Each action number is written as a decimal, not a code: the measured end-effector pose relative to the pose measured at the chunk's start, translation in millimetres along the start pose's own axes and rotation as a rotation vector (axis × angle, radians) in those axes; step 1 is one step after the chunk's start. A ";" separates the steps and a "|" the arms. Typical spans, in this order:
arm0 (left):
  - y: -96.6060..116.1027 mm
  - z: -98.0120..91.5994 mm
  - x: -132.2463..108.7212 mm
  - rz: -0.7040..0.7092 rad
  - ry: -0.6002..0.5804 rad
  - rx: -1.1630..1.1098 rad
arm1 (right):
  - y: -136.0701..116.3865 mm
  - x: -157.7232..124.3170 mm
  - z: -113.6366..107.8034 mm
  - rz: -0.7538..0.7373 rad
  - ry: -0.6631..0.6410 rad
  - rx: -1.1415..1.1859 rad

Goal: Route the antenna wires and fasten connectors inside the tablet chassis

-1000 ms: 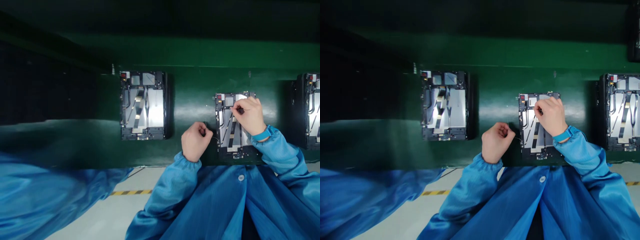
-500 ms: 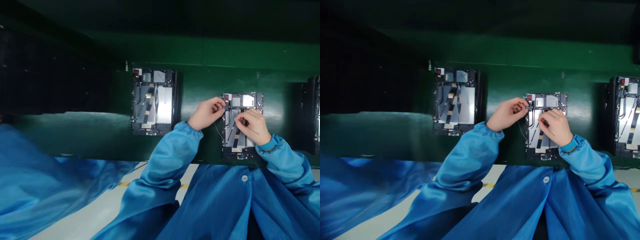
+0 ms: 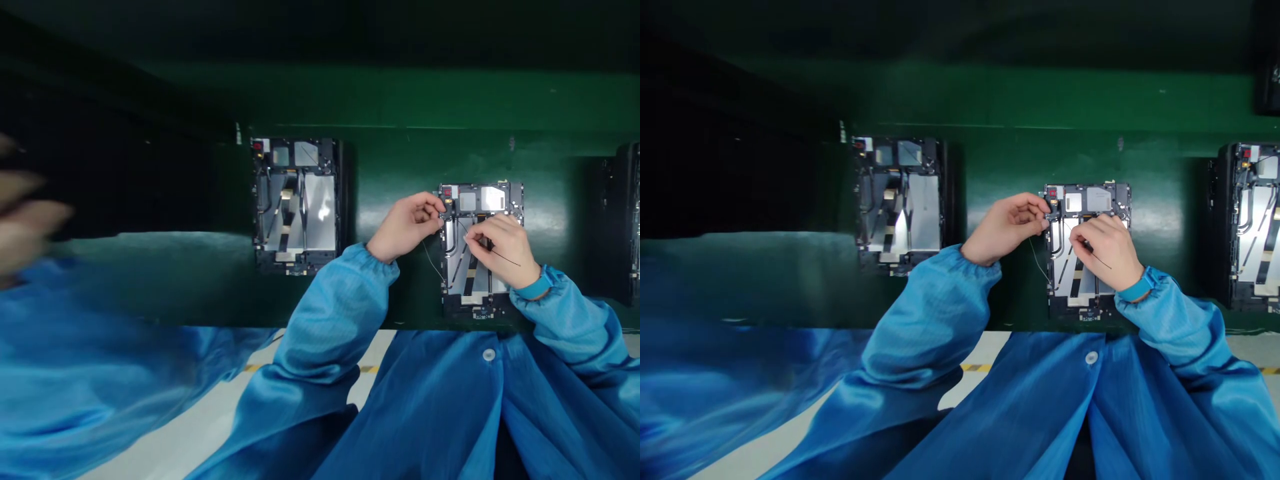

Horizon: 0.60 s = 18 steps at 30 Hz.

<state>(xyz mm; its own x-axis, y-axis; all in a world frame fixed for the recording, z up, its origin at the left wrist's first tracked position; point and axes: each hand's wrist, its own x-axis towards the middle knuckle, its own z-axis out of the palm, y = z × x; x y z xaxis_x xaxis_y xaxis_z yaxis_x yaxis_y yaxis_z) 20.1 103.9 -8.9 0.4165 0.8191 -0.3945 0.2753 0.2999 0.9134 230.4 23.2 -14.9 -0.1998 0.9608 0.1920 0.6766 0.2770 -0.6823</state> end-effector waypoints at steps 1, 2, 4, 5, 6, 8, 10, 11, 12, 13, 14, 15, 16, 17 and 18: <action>-0.1 1.7 -0.6 0.002 0.020 0.012 | 0.0 0.1 -0.2 0.000 0.001 -0.001; 0.1 2.8 -0.5 0.007 0.036 0.037 | 0.1 0.2 -0.3 -0.001 0.003 -0.001; 1.5 3.4 1.4 0.034 0.049 0.151 | 0.7 0.3 -0.7 -0.006 0.008 0.009; 3.3 2.9 3.3 0.054 0.043 0.241 | 1.2 0.4 -0.9 -0.011 0.011 0.018; 6.0 2.0 5.7 0.078 0.032 0.349 | 1.8 0.4 -1.1 -0.016 0.013 0.029; 14.3 -0.4 11.1 0.131 0.000 0.591 | 3.2 0.2 -1.3 -0.026 0.017 0.046; 26.2 -2.4 16.8 0.181 -0.048 0.819 | 4.7 -0.2 -1.2 -0.034 0.025 0.051; 32.9 -3.0 19.5 0.204 -0.085 0.918 | 5.5 -0.4 -1.1 -0.039 0.030 0.052; 39.7 -3.3 22.0 0.223 -0.133 1.006 | 6.1 -0.6 -0.9 -0.045 0.034 0.053; 46.3 -3.3 24.5 0.236 -0.186 1.079 | 6.6 -0.8 -0.6 -0.048 0.037 0.054; 52.4 -3.0 26.7 0.242 -0.238 1.138 | 6.9 -1.0 -0.3 -0.049 0.036 0.055; 57.8 -2.4 28.7 0.239 -0.283 1.181 | 7.1 -1.1 0.2 -0.048 0.034 0.055; 62.5 -1.4 30.4 0.230 -0.318 1.213 | 7.0 -1.1 0.7 -0.046 0.033 0.055; 66.5 -0.1 31.6 0.218 -0.341 1.236 | 6.6 -1.1 1.1 -0.043 0.034 0.054; 69.8 1.6 32.3 0.204 -0.359 1.254 | 6.0 -1.0 1.3 -0.043 0.035 0.055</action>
<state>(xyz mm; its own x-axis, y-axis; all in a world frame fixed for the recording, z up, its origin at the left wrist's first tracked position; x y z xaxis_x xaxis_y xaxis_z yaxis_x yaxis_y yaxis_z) 54.2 150.5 42.0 0.6978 0.5623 -0.4437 0.7099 -0.6253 0.3241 233.8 23.9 -20.1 -0.2025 0.9480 0.2457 0.6278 0.3182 -0.7104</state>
